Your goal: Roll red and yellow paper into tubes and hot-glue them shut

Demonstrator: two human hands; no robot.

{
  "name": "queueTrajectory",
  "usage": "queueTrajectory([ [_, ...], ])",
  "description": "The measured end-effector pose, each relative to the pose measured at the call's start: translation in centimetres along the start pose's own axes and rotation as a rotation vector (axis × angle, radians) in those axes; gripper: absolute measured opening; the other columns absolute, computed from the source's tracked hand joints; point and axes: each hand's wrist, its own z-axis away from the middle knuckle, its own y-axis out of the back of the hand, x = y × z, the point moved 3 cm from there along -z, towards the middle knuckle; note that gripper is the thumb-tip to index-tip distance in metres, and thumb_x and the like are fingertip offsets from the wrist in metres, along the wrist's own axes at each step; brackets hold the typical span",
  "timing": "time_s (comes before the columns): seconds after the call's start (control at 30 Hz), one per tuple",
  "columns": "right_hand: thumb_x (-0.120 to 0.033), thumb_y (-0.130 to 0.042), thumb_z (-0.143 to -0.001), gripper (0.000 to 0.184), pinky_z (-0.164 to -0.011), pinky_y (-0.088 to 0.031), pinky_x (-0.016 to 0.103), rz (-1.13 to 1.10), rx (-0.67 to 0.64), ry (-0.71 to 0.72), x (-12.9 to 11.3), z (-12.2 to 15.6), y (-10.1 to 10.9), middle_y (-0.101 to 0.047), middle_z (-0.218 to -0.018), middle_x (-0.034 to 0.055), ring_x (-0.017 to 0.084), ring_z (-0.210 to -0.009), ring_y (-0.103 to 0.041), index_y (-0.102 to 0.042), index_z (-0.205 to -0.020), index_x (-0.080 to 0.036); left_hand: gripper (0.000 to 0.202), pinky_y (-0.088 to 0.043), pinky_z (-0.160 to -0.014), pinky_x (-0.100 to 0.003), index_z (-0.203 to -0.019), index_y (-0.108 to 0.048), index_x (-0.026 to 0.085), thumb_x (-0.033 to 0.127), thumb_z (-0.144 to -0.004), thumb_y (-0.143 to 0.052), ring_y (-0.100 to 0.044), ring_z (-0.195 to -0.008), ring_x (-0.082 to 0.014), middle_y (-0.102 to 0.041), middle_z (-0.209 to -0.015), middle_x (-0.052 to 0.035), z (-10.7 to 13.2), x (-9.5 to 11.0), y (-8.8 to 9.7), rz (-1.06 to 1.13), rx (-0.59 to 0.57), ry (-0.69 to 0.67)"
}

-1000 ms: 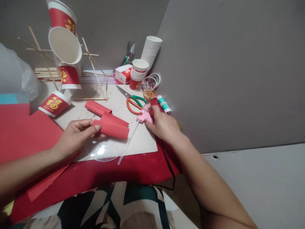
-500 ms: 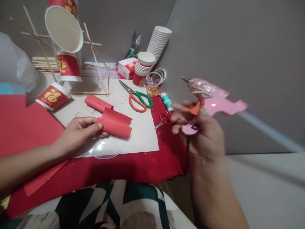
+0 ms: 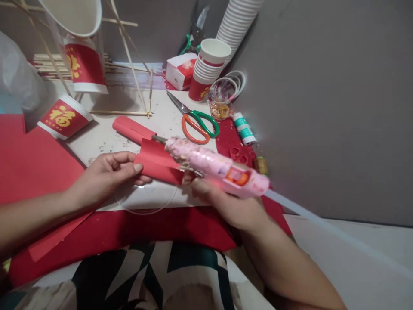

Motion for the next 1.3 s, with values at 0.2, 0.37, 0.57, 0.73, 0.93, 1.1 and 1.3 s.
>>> queueTrajectory([
  [0.2,-0.036,-0.069,-0.081,0.013,-0.058,-0.054,0.028,0.350,-0.172,0.169,-0.2,0.1,-2.3,-0.069,-0.076,0.0031,0.018,-0.065,-0.066,-0.069,-0.085,-0.024,0.015,-0.053,-0.071,-0.022,-0.081,-0.059,0.015,0.022,-0.083,-0.071,-0.070,-0.070,-0.0115,-0.073,-0.072,-0.0039,-0.2,-0.2,-0.3,0.068,-0.003,0.035],
  [0.37,-0.030,-0.070,-0.081,0.011,-0.056,-0.052,0.027,0.392,-0.137,0.159,-0.7,0.5,-3.0,-0.068,-0.077,0.0012,0.016,-0.064,-0.064,-0.064,-0.086,-0.024,0.014,-0.054,-0.073,-0.023,-0.080,-0.057,0.016,0.021,-0.083,-0.070,-0.071,-0.072,-0.0121,-0.072,-0.071,-0.0013,-0.1,-0.4,-0.4,0.098,-0.008,0.026],
  [0.57,-0.027,-0.065,-0.084,0.009,-0.052,-0.048,0.027,0.404,-0.146,0.175,-0.7,0.6,-3.4,-0.063,-0.073,0.0018,0.015,-0.063,-0.060,-0.059,-0.080,-0.022,0.014,-0.054,-0.070,-0.021,-0.079,-0.056,0.016,0.021,-0.085,-0.067,-0.071,-0.071,-0.0117,-0.072,-0.070,-0.0020,-0.2,-0.6,-0.2,0.073,-0.017,0.017],
  [0.73,-0.029,-0.065,-0.083,0.015,-0.047,-0.041,0.027,0.417,-0.142,0.181,-0.5,0.5,-3.6,-0.057,-0.067,0.0006,0.014,-0.055,-0.053,-0.055,-0.075,-0.022,0.012,-0.052,-0.067,-0.019,-0.078,-0.057,0.016,0.019,-0.086,-0.065,-0.070,-0.070,-0.0102,-0.073,-0.072,-0.0031,-0.2,-0.5,-0.3,0.056,-0.028,-0.021],
  [0.93,-0.029,-0.062,-0.084,0.021,-0.045,-0.037,0.026,0.433,-0.147,0.219,-0.8,0.4,-3.9,-0.053,-0.063,0.0002,0.014,-0.056,-0.053,-0.050,-0.069,-0.022,0.011,-0.053,-0.067,-0.022,-0.078,-0.057,0.017,0.017,-0.085,-0.066,-0.068,-0.070,-0.0114,-0.071,-0.069,-0.0021,0.0,-0.2,-0.3,0.011,-0.014,-0.020],
  [1.1,-0.025,-0.062,-0.085,0.020,-0.042,-0.035,0.025,0.454,-0.165,0.235,-0.7,0.4,-4.0,-0.048,-0.058,-0.0024,0.012,-0.051,-0.047,-0.048,-0.071,-0.023,0.012,-0.053,-0.064,-0.022,-0.078,-0.056,0.017,0.018,-0.084,-0.067,-0.068,-0.069,-0.0121,-0.071,-0.068,-0.0017,-0.1,-0.2,-0.2,-0.005,-0.021,-0.023],
  [1.3,-0.025,-0.063,-0.085,0.020,-0.041,-0.034,0.024,0.480,-0.149,0.252,-0.5,0.4,-3.9,-0.053,-0.063,-0.0004,0.012,-0.055,-0.052,-0.049,-0.071,-0.022,0.014,-0.052,-0.062,-0.021,-0.077,-0.056,0.018,0.019,-0.083,-0.068,-0.068,-0.068,-0.0118,-0.071,-0.067,-0.0011,-0.1,-0.2,-0.2,-0.008,-0.018,-0.021],
])
